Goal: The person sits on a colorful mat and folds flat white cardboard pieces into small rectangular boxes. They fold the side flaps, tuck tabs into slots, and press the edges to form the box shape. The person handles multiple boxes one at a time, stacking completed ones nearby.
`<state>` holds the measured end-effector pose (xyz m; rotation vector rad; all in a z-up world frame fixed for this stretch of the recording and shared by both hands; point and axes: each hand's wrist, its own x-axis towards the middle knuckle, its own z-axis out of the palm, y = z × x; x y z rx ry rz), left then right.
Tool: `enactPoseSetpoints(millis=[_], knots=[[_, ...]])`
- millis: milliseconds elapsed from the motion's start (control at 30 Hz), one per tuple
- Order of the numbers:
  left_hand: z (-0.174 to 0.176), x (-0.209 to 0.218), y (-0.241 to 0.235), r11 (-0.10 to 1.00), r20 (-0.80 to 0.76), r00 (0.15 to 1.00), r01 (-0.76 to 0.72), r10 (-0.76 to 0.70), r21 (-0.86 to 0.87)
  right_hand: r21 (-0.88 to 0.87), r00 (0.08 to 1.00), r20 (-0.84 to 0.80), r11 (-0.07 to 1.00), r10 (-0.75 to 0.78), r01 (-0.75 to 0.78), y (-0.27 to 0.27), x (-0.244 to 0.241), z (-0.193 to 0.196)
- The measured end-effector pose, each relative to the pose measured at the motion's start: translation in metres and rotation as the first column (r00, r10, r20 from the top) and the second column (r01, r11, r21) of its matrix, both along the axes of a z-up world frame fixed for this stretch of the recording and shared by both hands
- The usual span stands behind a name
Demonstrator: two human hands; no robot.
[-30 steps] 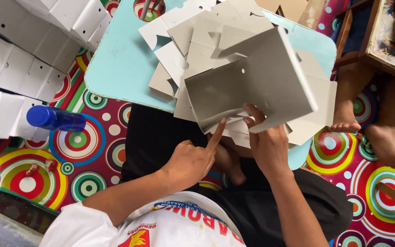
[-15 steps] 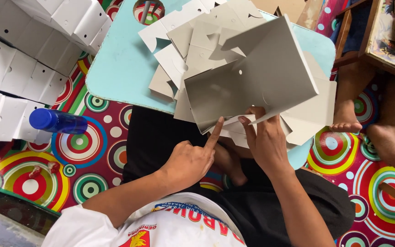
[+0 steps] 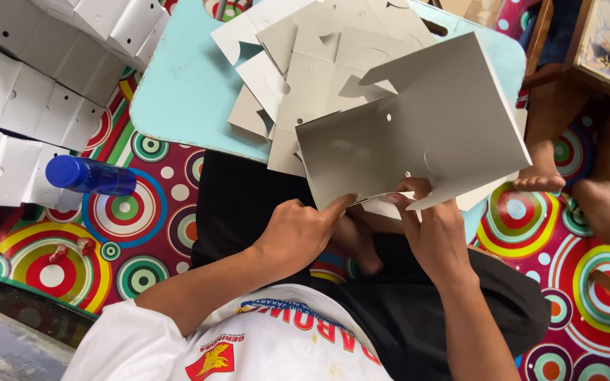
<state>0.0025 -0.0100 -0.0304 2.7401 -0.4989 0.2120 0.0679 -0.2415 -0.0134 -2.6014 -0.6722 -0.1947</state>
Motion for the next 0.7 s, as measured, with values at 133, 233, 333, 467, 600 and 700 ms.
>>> enactPoseSetpoints(millis=[133,233,333,467,600,700], knots=[[-0.004,0.000,-0.002,0.998,-0.033,0.999,0.041,-0.043,-0.038,0.034,0.996,0.071,0.998,0.052,-0.054,-0.004,-0.002,-0.001],[-0.001,-0.001,-0.004,0.999,-0.050,0.998,0.033,-0.034,-0.022,0.075,0.986,0.153,0.994,0.065,-0.077,0.005,-0.007,-0.009],[-0.007,0.002,0.004,0.999,-0.032,0.998,0.046,-0.047,-0.017,0.116,0.980,0.192,0.990,0.058,-0.081,0.000,-0.012,-0.020],[0.005,0.004,0.003,0.999,-0.034,0.999,-0.003,0.001,-0.052,0.284,0.974,0.220,0.951,0.058,-0.121,-0.007,-0.007,-0.043],[-0.002,0.006,0.003,0.999,-0.036,0.999,-0.001,0.000,-0.049,0.320,0.965,0.242,0.931,0.096,-0.173,-0.002,-0.008,-0.040],[-0.003,0.006,-0.001,0.998,-0.027,1.000,-0.013,0.011,-0.069,0.358,0.960,0.262,0.915,0.094,-0.187,-0.001,-0.006,-0.037]])
